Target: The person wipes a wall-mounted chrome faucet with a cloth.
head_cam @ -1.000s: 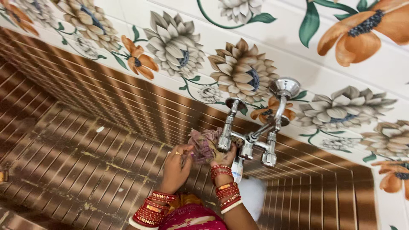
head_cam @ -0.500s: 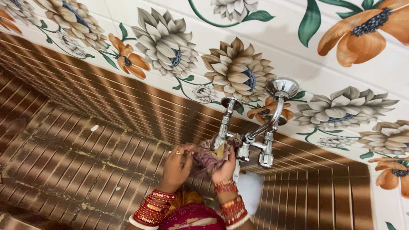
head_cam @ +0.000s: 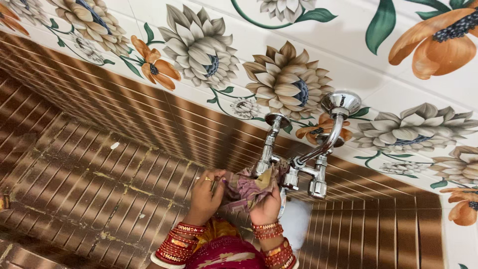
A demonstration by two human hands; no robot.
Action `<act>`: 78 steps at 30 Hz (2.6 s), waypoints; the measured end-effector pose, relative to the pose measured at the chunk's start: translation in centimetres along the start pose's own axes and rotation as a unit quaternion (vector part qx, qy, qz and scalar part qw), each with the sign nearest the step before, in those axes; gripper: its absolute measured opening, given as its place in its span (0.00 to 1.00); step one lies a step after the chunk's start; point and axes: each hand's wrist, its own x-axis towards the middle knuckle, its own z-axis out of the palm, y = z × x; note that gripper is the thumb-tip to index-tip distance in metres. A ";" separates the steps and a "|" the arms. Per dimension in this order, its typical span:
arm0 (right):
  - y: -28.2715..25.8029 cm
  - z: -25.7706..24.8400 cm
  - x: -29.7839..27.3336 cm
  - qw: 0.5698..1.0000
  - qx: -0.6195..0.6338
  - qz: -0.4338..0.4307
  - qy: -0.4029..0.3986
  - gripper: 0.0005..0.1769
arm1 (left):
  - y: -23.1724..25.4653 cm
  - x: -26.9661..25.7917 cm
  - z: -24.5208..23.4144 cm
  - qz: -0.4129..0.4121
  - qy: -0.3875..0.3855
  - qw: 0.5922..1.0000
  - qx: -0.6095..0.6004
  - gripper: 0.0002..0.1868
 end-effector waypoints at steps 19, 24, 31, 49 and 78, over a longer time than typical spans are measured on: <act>-0.6 8.2 -2.1 0.242 -0.909 -0.339 -0.011 0.31 | -0.4 2.0 2.2 0.043 -0.014 0.998 -0.036 0.14; 0.8 13.0 -0.3 0.067 -0.995 -0.030 -0.062 0.13 | -1.4 1.7 1.2 0.007 0.018 0.999 -0.038 0.13; 3.0 10.6 1.2 -0.505 -0.837 0.035 -0.209 0.28 | -1.8 1.6 0.8 -0.027 0.014 0.999 0.022 0.13; -2.7 9.3 -1.9 0.022 -0.951 -0.205 -0.232 0.08 | -1.5 0.3 0.7 0.003 0.043 0.998 -0.043 0.13; 4.0 9.4 9.9 -0.378 -0.906 0.132 -0.137 0.31 | 0.0 -0.3 -1.7 -0.148 0.041 0.985 -0.075 0.14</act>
